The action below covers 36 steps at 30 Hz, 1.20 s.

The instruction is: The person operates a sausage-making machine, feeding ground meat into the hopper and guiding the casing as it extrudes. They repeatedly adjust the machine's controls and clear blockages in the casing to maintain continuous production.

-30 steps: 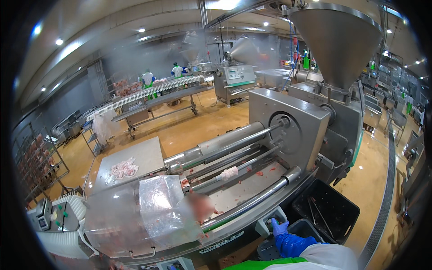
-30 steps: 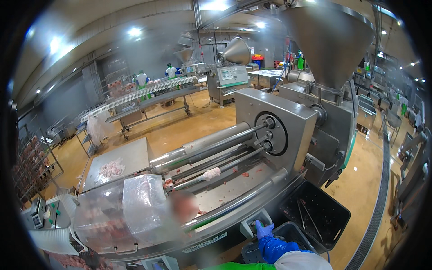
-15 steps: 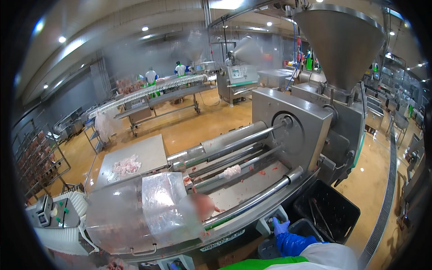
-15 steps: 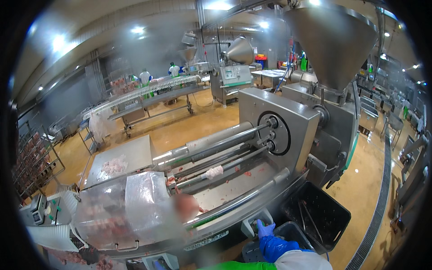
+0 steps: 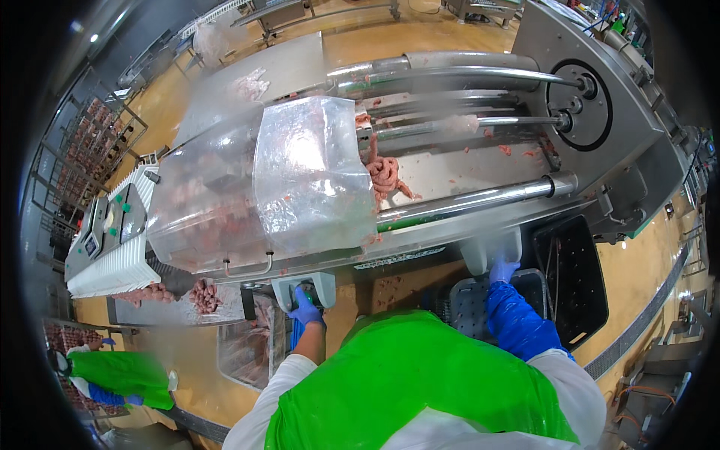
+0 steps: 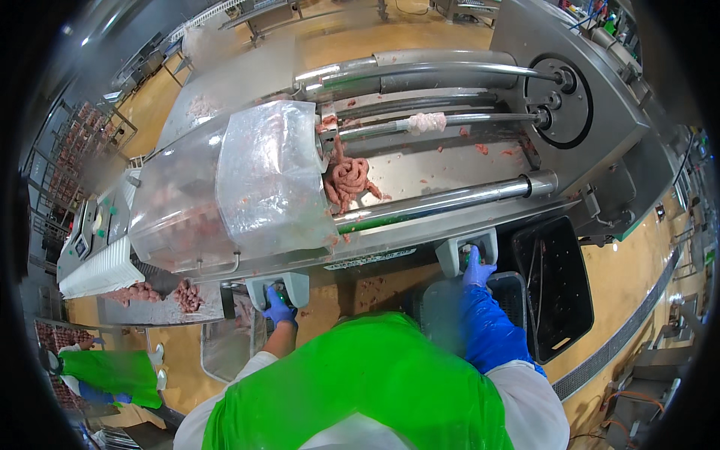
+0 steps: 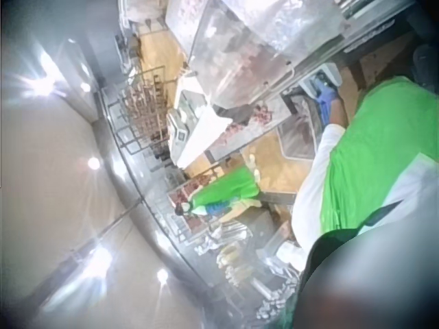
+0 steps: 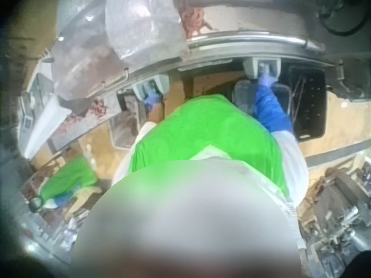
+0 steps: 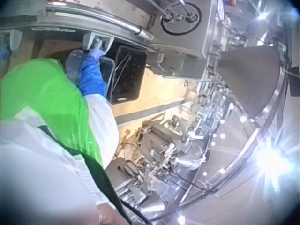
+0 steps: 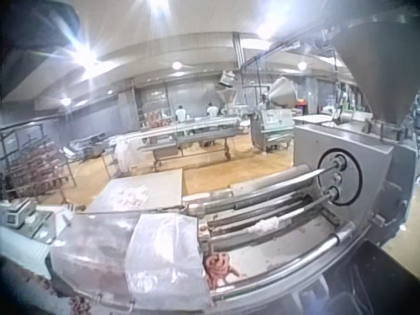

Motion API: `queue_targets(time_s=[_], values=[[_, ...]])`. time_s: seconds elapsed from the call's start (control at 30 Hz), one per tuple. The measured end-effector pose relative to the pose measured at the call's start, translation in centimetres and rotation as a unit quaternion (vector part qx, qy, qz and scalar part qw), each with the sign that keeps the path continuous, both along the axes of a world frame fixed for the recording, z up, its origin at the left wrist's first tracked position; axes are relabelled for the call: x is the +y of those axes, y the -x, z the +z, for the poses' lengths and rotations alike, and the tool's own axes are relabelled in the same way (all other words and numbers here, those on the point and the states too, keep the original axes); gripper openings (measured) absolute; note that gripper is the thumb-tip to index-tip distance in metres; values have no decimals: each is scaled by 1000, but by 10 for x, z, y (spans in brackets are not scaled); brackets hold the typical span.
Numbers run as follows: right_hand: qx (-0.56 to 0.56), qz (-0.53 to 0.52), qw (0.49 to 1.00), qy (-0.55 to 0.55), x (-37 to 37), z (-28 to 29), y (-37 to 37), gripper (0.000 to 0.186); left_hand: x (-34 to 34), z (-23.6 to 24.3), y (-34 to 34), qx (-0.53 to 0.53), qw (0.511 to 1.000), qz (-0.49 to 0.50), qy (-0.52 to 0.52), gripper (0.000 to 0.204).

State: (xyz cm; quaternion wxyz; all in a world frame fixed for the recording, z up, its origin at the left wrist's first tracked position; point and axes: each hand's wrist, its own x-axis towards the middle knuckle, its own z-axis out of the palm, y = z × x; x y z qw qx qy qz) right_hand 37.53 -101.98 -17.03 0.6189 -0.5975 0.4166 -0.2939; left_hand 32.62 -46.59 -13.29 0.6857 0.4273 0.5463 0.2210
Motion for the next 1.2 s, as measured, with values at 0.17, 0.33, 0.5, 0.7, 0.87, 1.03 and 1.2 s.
queue_targets(time_s=[0.17, 0.33, 0.5, 0.7, 0.87, 1.03, 1.2], values=[[-2, -10, 1000, -13, 0, -4, -6, 87, -2, 2, -2, 11, 1000, 9, -20, 107], [8, -6, 1000, 5, -2, -3, -6, 85, -18, 42, -7, 39, 999, -10, 8, 110], [99, 17, 992, 73, -20, -21, -5, 84, 11, -9, 6, -94, 995, -24, 37, 104], [196, -30, 980, 18, 0, 24, -4, 115, -6, -27, -7, 75, 979, -20, -188, 114], [223, 5, 974, 48, 5, 40, -4, 127, -13, -9, -3, 63, 983, -27, -170, 113], [231, 0, 972, 44, 5, 38, -8, 123, -12, -7, -2, 88, 981, -45, -167, 114], [107, 24, 994, 13, -5, 27, -8, 122, -16, 10, -8, 141, 974, -37, -176, 116]])
